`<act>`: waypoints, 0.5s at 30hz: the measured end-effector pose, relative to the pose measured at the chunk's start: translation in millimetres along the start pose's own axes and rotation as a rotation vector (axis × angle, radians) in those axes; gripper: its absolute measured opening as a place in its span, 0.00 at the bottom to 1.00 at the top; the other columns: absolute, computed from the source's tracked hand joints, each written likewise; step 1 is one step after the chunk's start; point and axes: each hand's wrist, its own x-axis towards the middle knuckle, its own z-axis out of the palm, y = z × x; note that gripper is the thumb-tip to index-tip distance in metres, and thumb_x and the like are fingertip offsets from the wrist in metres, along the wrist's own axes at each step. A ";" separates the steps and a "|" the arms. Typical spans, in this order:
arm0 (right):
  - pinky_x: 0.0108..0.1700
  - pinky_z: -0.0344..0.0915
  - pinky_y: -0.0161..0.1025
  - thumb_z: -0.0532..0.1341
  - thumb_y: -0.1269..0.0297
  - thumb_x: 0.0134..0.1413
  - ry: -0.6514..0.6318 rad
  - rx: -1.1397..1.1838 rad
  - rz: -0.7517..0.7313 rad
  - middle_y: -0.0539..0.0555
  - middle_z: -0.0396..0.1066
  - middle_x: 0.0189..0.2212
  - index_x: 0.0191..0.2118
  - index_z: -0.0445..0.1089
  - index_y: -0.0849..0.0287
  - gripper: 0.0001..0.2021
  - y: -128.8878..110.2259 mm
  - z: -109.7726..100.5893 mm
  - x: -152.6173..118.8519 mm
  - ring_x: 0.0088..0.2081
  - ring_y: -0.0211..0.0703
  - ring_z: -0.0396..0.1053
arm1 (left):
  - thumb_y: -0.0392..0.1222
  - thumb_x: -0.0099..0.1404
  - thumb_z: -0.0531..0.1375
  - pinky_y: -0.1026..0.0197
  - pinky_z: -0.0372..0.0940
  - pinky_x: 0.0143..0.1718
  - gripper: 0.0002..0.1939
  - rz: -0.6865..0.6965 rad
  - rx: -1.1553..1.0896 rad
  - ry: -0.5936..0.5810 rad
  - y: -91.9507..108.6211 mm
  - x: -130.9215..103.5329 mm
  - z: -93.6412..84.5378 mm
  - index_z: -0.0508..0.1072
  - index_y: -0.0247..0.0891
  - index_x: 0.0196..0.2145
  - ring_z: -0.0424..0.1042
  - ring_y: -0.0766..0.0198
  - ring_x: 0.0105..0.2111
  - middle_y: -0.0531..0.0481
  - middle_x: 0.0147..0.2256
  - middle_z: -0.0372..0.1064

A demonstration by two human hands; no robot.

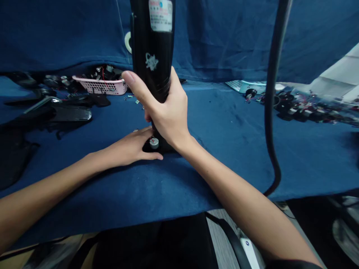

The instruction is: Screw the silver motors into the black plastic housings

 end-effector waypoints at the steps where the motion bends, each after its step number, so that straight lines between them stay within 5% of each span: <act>1: 0.30 0.69 0.32 0.44 0.34 0.58 0.013 0.001 -0.002 0.49 0.73 0.34 0.47 0.61 0.52 0.28 0.1 0.8 0.3 0.35 0.37 0.75 | 0.63 0.61 0.61 0.50 0.62 0.49 0.34 -0.003 0.002 0.000 0.1 0.0 0.1 0.63 0.37 0.56 0.67 0.44 0.53 0.40 0.58 0.63; 9: 0.31 0.70 0.30 0.50 0.37 0.57 0.121 0.021 0.039 0.47 0.72 0.31 0.44 0.62 0.54 0.24 -0.3 4.2 0.4 0.34 0.36 0.76 | 0.64 0.60 0.62 0.50 0.62 0.48 0.33 -0.009 0.023 -0.008 -1.1 2.2 -1.9 0.65 0.37 0.53 0.69 0.46 0.50 0.42 0.52 0.68; 15: 0.29 0.68 0.30 0.47 0.37 0.59 0.090 -0.043 0.068 0.47 0.71 0.29 0.44 0.61 0.54 0.25 -2.9 1.9 -0.3 0.31 0.35 0.75 | 0.63 0.60 0.61 0.48 0.62 0.50 0.34 -0.001 0.039 -0.036 -1.6 4.5 -4.8 0.64 0.37 0.55 0.68 0.44 0.52 0.40 0.55 0.67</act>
